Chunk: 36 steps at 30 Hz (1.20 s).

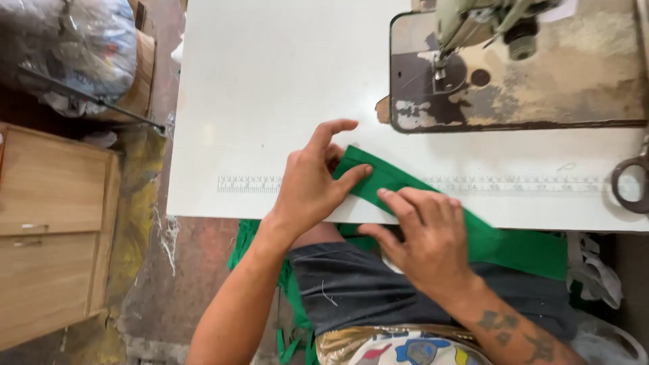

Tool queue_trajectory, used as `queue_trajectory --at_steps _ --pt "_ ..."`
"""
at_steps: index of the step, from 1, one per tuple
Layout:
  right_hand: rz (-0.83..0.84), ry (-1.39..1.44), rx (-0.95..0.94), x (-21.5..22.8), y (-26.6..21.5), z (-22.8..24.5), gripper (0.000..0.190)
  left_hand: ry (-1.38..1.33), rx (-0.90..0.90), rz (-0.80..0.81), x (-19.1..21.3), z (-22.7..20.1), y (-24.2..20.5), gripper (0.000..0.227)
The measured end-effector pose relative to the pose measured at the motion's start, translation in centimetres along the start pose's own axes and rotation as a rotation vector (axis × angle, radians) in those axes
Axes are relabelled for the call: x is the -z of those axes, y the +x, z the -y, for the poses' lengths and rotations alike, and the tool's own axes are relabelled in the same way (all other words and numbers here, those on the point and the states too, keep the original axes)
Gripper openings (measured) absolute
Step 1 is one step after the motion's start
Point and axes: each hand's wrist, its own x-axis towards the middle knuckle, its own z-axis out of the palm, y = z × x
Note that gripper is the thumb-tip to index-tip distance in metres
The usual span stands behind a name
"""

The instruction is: Folding green fabric strips and sewing them using an industrial sewing machine.

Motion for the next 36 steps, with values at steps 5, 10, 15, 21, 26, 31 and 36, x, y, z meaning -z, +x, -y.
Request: queue_trajectory --at_steps 5,10,15,21,26,31,36 --pt "0.138 0.064 0.078 3.4 -0.7 -3.8 0.049 -0.007 -0.273 0.072 0.3 0.3 -1.2 0.053" --pt "0.141 0.192 0.04 4.9 -1.2 -4.6 0.038 0.188 -0.727 0.109 0.6 -0.1 -2.4 0.024" --pt "0.106 0.259 -0.106 4.8 -0.6 -3.2 0.017 0.299 -0.72 0.063 -0.6 0.8 -3.2 0.013" --pt "0.09 0.269 -0.163 4.7 -0.2 -2.7 0.01 0.141 -0.655 0.089 -0.4 0.3 -2.9 0.011" --pt "0.102 0.209 -0.184 4.4 0.0 -2.4 0.01 0.12 -0.442 0.132 -0.3 -0.9 -2.8 0.012" --pt "0.127 0.178 -0.199 4.6 0.4 -2.3 0.015 0.145 -0.264 0.13 -1.2 -0.6 -2.4 0.016" --pt "0.174 0.192 -0.209 4.9 0.8 -2.5 0.012 0.128 -0.154 0.183 -1.2 -0.4 -1.9 0.018"
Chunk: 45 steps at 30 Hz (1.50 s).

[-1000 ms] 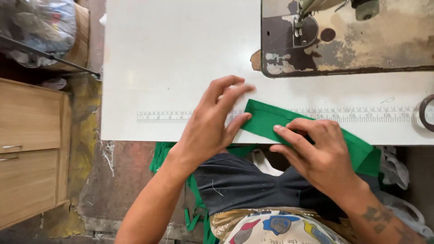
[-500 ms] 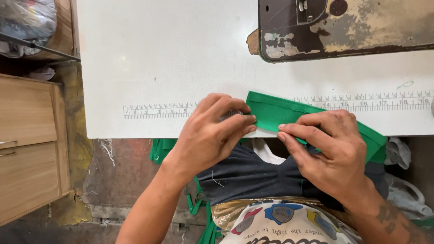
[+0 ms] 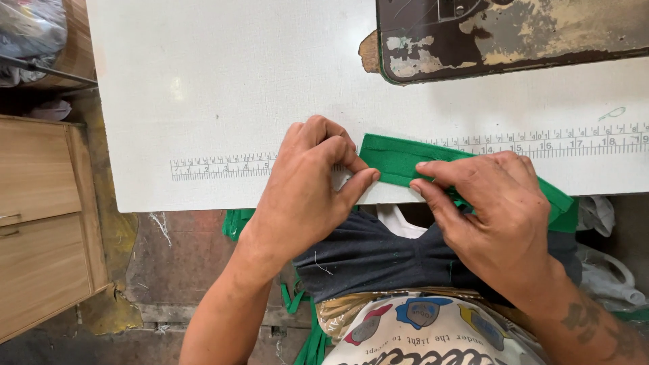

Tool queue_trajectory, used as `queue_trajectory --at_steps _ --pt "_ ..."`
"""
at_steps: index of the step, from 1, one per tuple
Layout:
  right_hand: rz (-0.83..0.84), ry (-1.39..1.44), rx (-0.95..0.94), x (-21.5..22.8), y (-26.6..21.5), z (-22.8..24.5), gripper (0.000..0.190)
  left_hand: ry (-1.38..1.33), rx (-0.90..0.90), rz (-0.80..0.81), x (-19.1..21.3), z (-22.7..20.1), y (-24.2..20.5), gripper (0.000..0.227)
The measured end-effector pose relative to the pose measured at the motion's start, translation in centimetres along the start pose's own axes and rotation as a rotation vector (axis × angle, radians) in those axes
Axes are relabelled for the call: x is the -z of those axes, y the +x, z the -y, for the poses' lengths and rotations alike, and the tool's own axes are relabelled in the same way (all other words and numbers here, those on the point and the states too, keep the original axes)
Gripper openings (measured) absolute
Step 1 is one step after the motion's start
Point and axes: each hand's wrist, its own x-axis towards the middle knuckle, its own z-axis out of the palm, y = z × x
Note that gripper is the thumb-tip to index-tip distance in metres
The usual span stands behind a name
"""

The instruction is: Folding green fabric strips and sewing them using an industrial sewing machine.

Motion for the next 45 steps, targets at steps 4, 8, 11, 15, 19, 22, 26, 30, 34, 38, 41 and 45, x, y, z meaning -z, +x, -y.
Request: queue_trajectory --at_steps 4,8,11,15,19,22,26,30,34,38,41,45 --pt "0.022 -0.024 0.06 0.3 0.4 -0.2 0.01 0.029 0.028 0.015 0.1 -0.2 0.4 0.019" --pt "0.048 -0.038 0.055 0.4 0.4 -0.4 0.007 0.132 0.008 0.063 -0.1 -0.4 0.9 0.019" --pt "0.073 -0.068 0.074 0.3 0.2 -0.8 0.011 0.191 0.015 0.089 0.0 -0.7 1.2 0.019" --pt "0.129 -0.209 0.207 0.6 0.4 -1.3 0.027 0.118 0.004 0.06 0.9 -1.7 1.1 0.036" --pt "0.157 -0.252 0.296 1.5 1.9 -0.8 0.017 0.186 -0.244 -0.025 0.3 -1.4 0.3 0.013" --pt "0.176 -0.291 0.355 1.9 2.3 -0.6 0.02 0.407 -0.37 -0.107 0.2 -1.1 -0.6 0.004" --pt "0.152 -0.259 0.388 1.6 2.8 -0.6 0.022 0.56 -0.602 -0.123 1.3 0.1 -0.9 0.011" --pt "0.149 -0.185 0.392 1.2 3.1 -1.2 0.019 0.515 -0.661 -0.044 2.1 1.1 -0.5 0.012" --pt "0.139 -0.187 0.401 1.2 3.5 -0.8 0.016 0.393 -0.623 -0.016 2.1 1.4 -0.5 0.013" --pt "0.103 -0.187 0.45 0.9 3.6 -1.0 0.015 0.324 -0.65 -0.124 2.2 1.1 -0.9 0.025" --pt "0.078 -0.153 0.449 0.4 3.6 -1.4 0.015 0.413 -0.761 -0.19 1.8 0.9 -1.2 0.016" --pt "0.073 -0.104 0.435 0.1 3.8 -1.8 0.014 0.495 -0.777 -0.187 1.5 0.8 -0.8 0.013"
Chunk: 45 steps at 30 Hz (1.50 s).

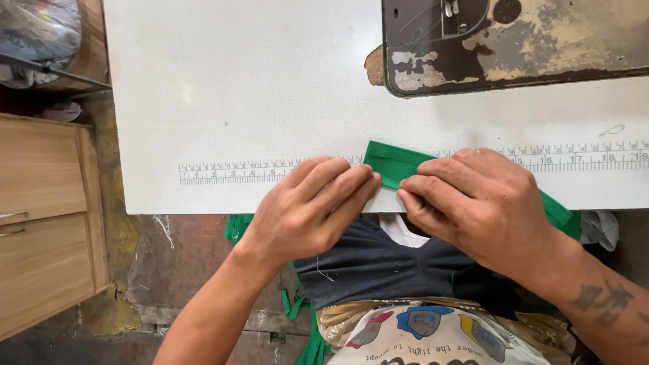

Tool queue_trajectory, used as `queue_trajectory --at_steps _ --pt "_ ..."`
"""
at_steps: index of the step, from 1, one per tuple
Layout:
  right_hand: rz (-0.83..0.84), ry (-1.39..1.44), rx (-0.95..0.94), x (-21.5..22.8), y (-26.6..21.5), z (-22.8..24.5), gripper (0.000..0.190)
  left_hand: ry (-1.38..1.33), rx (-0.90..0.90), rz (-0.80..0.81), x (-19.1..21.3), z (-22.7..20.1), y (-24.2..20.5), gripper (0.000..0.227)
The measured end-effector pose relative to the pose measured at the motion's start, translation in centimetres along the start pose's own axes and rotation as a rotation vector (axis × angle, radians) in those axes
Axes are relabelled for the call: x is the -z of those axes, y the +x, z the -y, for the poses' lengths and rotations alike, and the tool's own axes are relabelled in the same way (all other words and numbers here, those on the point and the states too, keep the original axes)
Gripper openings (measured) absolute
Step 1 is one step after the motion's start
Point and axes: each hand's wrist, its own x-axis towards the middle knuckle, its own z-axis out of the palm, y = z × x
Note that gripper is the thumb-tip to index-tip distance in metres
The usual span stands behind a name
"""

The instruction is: Folding green fabric strips and sewing them using an industrial sewing machine.

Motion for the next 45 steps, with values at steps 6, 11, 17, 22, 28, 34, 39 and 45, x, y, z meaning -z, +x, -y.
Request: queue_trajectory --at_steps 6,11,17,22,28,34,39,45 --pt "0.03 -0.078 0.026 0.6 0.2 0.5 0.017 0.06 0.092 0.049 -0.8 -0.2 0.3 0.009" --pt "0.076 -0.041 -0.055 1.0 0.1 0.8 0.018 0.078 0.19 0.105 -0.8 -0.4 1.3 0.007" --pt "0.109 0.008 -0.113 0.6 0.4 0.7 0.016 0.026 0.211 0.102 -0.7 -0.1 0.9 0.013" --pt "0.136 0.029 -0.138 1.2 0.0 0.6 0.015 -0.033 0.182 0.068 -0.6 0.2 0.3 0.005" --pt "0.042 0.034 -0.373 1.8 -0.4 -0.3 0.038 -0.045 0.111 0.013 -0.7 0.6 0.2 0.007" --pt "0.233 -0.128 -0.455 1.1 -0.4 0.4 0.054 -0.067 0.098 -0.007 -0.8 0.6 0.1 0.004" --pt "0.144 -0.111 -0.426 0.7 -0.6 1.4 0.057 -0.043 0.111 -0.031 -0.5 0.4 0.5 0.013" --pt "0.079 0.083 -0.522 0.1 -0.8 2.3 0.013 -0.271 0.309 0.077 0.2 0.8 0.9 0.025"
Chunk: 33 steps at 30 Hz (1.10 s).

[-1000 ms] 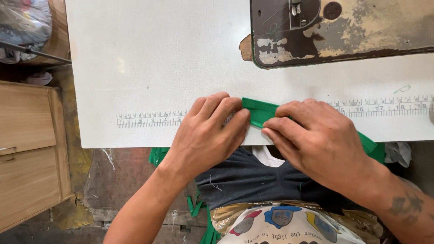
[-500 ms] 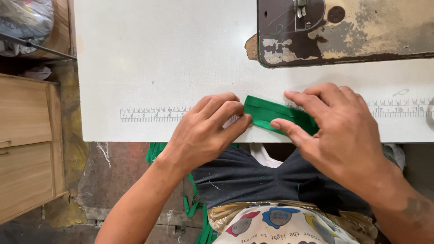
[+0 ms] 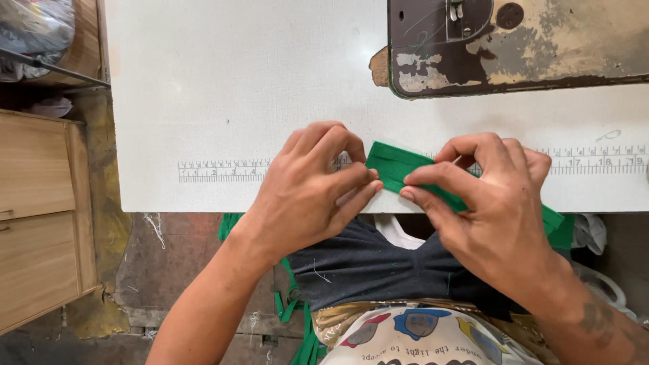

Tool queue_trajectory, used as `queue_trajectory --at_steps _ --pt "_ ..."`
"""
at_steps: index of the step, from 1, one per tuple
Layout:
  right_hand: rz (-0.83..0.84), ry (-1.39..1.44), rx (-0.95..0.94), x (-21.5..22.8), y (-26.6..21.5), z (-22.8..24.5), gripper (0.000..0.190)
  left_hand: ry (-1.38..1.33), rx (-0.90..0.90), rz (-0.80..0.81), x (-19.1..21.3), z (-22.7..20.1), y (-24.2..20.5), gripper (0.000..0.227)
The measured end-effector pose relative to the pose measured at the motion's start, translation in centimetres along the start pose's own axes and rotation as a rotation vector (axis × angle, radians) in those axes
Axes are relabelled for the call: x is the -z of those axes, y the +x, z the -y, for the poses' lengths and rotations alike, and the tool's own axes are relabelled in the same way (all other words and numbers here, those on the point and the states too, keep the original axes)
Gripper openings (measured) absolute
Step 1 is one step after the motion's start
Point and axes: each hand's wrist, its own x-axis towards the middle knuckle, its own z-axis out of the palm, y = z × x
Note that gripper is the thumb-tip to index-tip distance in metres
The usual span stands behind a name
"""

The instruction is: Folding green fabric strips and sewing them using an industrial sewing machine.

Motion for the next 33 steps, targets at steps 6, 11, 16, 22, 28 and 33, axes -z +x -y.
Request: queue_trajectory --at_steps 6,11,16,22,28,33 --pt "-0.044 -0.12 0.208 0.6 -0.4 0.8 0.015 -0.028 0.155 0.069 -0.8 0.4 0.6 0.023" --pt "-0.007 -0.268 0.243 1.0 0.3 0.7 0.017 -0.029 0.229 0.107 -0.8 0.2 1.3 0.03" --pt "0.11 -0.061 0.015 1.0 0.7 -0.5 0.05 -0.085 0.211 0.196 -0.4 1.0 1.8 0.04" --pt "0.046 -0.126 -0.1 0.0 -0.6 -0.2 0.087 -0.04 0.127 0.201 -1.0 0.7 1.8 0.04" --pt "-0.044 -0.174 -0.1 -1.2 -0.9 0.6 0.061 -0.104 0.126 0.217 -0.9 1.1 2.2 0.039" --pt "0.017 -0.094 -0.148 -1.3 -1.0 0.4 0.049 -0.149 0.082 0.243 -1.0 1.8 2.5 0.044"
